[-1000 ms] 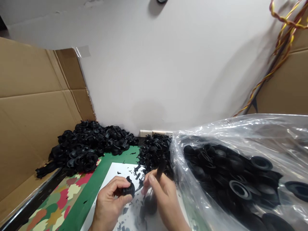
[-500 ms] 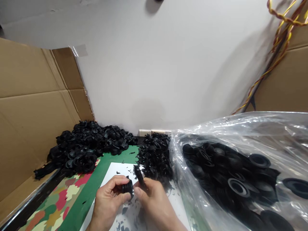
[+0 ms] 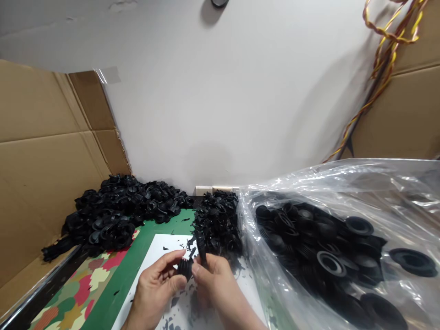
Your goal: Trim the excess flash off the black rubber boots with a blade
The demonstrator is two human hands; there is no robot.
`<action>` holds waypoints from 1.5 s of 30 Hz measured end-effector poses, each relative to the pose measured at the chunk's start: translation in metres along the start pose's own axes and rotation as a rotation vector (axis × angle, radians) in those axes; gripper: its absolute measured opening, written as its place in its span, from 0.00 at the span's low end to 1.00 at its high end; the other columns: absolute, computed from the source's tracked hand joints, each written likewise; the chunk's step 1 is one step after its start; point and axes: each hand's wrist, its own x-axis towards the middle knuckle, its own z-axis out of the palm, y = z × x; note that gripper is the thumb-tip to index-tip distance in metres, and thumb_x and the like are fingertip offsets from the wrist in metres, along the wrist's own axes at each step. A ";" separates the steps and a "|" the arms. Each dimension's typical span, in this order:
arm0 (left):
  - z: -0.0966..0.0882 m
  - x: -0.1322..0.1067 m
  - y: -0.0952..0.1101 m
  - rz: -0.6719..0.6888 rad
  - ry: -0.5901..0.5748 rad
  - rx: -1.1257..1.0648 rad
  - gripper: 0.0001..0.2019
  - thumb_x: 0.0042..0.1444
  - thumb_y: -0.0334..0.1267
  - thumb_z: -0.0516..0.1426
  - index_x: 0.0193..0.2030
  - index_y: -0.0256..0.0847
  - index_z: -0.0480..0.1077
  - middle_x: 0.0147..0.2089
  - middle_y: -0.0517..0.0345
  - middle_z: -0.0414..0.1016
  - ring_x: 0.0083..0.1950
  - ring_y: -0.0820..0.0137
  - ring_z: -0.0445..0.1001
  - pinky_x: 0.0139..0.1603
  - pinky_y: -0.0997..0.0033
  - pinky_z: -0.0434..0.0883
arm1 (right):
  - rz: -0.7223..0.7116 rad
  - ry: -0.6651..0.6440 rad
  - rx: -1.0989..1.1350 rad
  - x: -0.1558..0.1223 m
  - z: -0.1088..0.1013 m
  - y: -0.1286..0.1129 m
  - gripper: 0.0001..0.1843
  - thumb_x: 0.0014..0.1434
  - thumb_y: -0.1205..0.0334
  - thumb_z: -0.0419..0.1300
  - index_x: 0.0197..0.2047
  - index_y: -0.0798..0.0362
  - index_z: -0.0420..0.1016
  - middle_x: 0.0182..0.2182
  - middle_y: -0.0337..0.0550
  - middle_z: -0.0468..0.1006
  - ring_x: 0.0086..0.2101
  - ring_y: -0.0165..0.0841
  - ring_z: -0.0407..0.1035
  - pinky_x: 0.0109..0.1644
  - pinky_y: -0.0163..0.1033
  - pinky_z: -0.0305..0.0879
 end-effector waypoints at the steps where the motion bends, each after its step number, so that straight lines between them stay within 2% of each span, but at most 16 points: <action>1: 0.000 0.000 0.003 0.034 -0.020 0.037 0.17 0.43 0.36 0.65 0.43 0.44 0.78 0.31 0.58 0.76 0.27 0.72 0.68 0.28 0.76 0.67 | 0.007 -0.005 0.018 0.000 0.000 0.000 0.20 0.45 0.48 0.67 0.25 0.55 0.66 0.15 0.25 0.54 0.15 0.20 0.45 0.19 0.30 0.44; 4: -0.001 -0.001 0.012 0.151 -0.105 0.161 0.17 0.45 0.33 0.64 0.44 0.47 0.78 0.35 0.57 0.78 0.31 0.69 0.71 0.33 0.74 0.69 | 0.016 -0.018 0.057 0.001 0.001 -0.002 0.21 0.45 0.48 0.67 0.23 0.54 0.64 0.15 0.25 0.54 0.14 0.19 0.43 0.19 0.30 0.43; 6: 0.000 -0.001 0.014 0.177 -0.115 0.202 0.19 0.43 0.28 0.63 0.43 0.47 0.78 0.35 0.57 0.78 0.33 0.68 0.72 0.35 0.75 0.70 | 0.035 -0.028 0.085 0.001 0.001 -0.003 0.22 0.45 0.47 0.67 0.22 0.54 0.62 0.14 0.25 0.54 0.14 0.18 0.42 0.18 0.30 0.41; 9: 0.001 -0.003 0.009 0.085 -0.060 0.153 0.19 0.43 0.27 0.63 0.44 0.45 0.77 0.37 0.57 0.80 0.35 0.67 0.74 0.37 0.74 0.71 | 0.042 -0.025 0.046 0.001 0.000 -0.005 0.24 0.45 0.43 0.66 0.22 0.53 0.62 0.14 0.25 0.55 0.14 0.19 0.42 0.17 0.30 0.41; 14: 0.001 -0.003 0.002 -0.030 -0.052 0.022 0.17 0.47 0.38 0.64 0.46 0.41 0.76 0.39 0.53 0.81 0.39 0.63 0.76 0.41 0.70 0.72 | -0.074 -0.034 -0.198 -0.001 -0.001 -0.005 0.25 0.44 0.41 0.66 0.29 0.57 0.70 0.15 0.27 0.55 0.15 0.20 0.46 0.18 0.30 0.40; 16: 0.000 -0.003 0.003 0.014 -0.055 0.088 0.17 0.46 0.39 0.64 0.45 0.42 0.77 0.37 0.53 0.80 0.36 0.65 0.75 0.38 0.71 0.72 | -0.088 -0.023 -0.207 -0.001 -0.001 -0.002 0.25 0.42 0.41 0.67 0.27 0.57 0.69 0.14 0.27 0.55 0.15 0.20 0.45 0.17 0.31 0.39; 19: -0.002 -0.002 0.009 0.171 -0.002 0.250 0.19 0.46 0.38 0.65 0.48 0.45 0.76 0.39 0.54 0.77 0.31 0.69 0.71 0.31 0.74 0.71 | -0.062 0.000 -0.093 0.000 0.000 0.002 0.24 0.44 0.41 0.66 0.23 0.55 0.66 0.12 0.26 0.53 0.13 0.20 0.44 0.17 0.31 0.40; 22: -0.004 -0.002 0.012 0.310 -0.027 0.302 0.14 0.48 0.38 0.63 0.45 0.48 0.77 0.43 0.52 0.75 0.35 0.67 0.73 0.32 0.74 0.71 | -0.003 -0.006 0.034 0.001 0.000 0.003 0.25 0.43 0.43 0.67 0.20 0.54 0.63 0.12 0.25 0.53 0.13 0.18 0.43 0.16 0.30 0.40; 24: -0.004 -0.002 0.011 0.333 -0.059 0.272 0.10 0.49 0.37 0.63 0.41 0.47 0.79 0.43 0.51 0.76 0.40 0.64 0.74 0.36 0.73 0.72 | 0.025 -0.001 0.071 0.001 0.000 0.002 0.25 0.42 0.43 0.68 0.19 0.54 0.63 0.12 0.26 0.55 0.12 0.18 0.42 0.15 0.30 0.39; 26: -0.003 -0.001 0.009 0.295 -0.051 0.186 0.09 0.48 0.36 0.63 0.39 0.45 0.79 0.42 0.51 0.77 0.42 0.63 0.74 0.37 0.72 0.72 | 0.046 0.005 0.097 0.001 -0.001 0.001 0.25 0.42 0.44 0.68 0.19 0.55 0.63 0.11 0.27 0.57 0.12 0.17 0.42 0.15 0.29 0.39; 28: -0.002 0.001 0.006 0.195 -0.016 0.067 0.09 0.46 0.37 0.65 0.37 0.43 0.79 0.36 0.53 0.77 0.35 0.66 0.74 0.32 0.74 0.72 | 0.059 0.011 0.136 0.002 0.000 0.001 0.25 0.41 0.45 0.69 0.20 0.55 0.63 0.12 0.27 0.58 0.12 0.16 0.42 0.15 0.28 0.39; 31: 0.000 0.004 0.005 0.032 0.020 -0.075 0.10 0.43 0.39 0.66 0.34 0.39 0.77 0.24 0.59 0.73 0.22 0.74 0.68 0.20 0.78 0.67 | 0.052 0.028 0.183 0.003 0.002 0.001 0.25 0.40 0.46 0.70 0.21 0.55 0.62 0.13 0.26 0.59 0.12 0.16 0.43 0.15 0.27 0.40; 33: 0.001 0.005 0.006 -0.006 0.020 -0.116 0.11 0.43 0.39 0.66 0.34 0.38 0.77 0.21 0.62 0.69 0.20 0.76 0.65 0.18 0.80 0.66 | 0.049 0.032 0.195 0.003 0.004 0.001 0.25 0.39 0.46 0.71 0.21 0.55 0.62 0.13 0.27 0.60 0.12 0.15 0.44 0.15 0.27 0.40; 37: 0.002 0.004 0.009 0.035 -0.021 -0.134 0.11 0.42 0.37 0.66 0.35 0.39 0.77 0.30 0.58 0.72 0.24 0.74 0.67 0.18 0.80 0.66 | 0.097 0.012 0.247 0.003 0.004 0.002 0.26 0.39 0.46 0.71 0.21 0.54 0.61 0.12 0.26 0.60 0.11 0.15 0.42 0.15 0.27 0.41; 40: 0.003 0.001 0.009 0.075 -0.039 -0.124 0.14 0.39 0.31 0.67 0.37 0.42 0.78 0.39 0.56 0.72 0.30 0.72 0.71 0.25 0.79 0.69 | 0.110 -0.016 0.290 0.003 0.005 0.002 0.26 0.38 0.46 0.71 0.21 0.53 0.60 0.11 0.25 0.58 0.11 0.15 0.40 0.14 0.26 0.40; 45: 0.002 0.001 0.005 0.084 0.022 -0.176 0.15 0.36 0.26 0.67 0.34 0.41 0.78 0.35 0.57 0.75 0.34 0.69 0.73 0.34 0.75 0.71 | 0.033 -0.022 0.223 0.003 0.006 0.005 0.24 0.43 0.46 0.69 0.22 0.54 0.62 0.13 0.26 0.58 0.12 0.16 0.42 0.15 0.27 0.42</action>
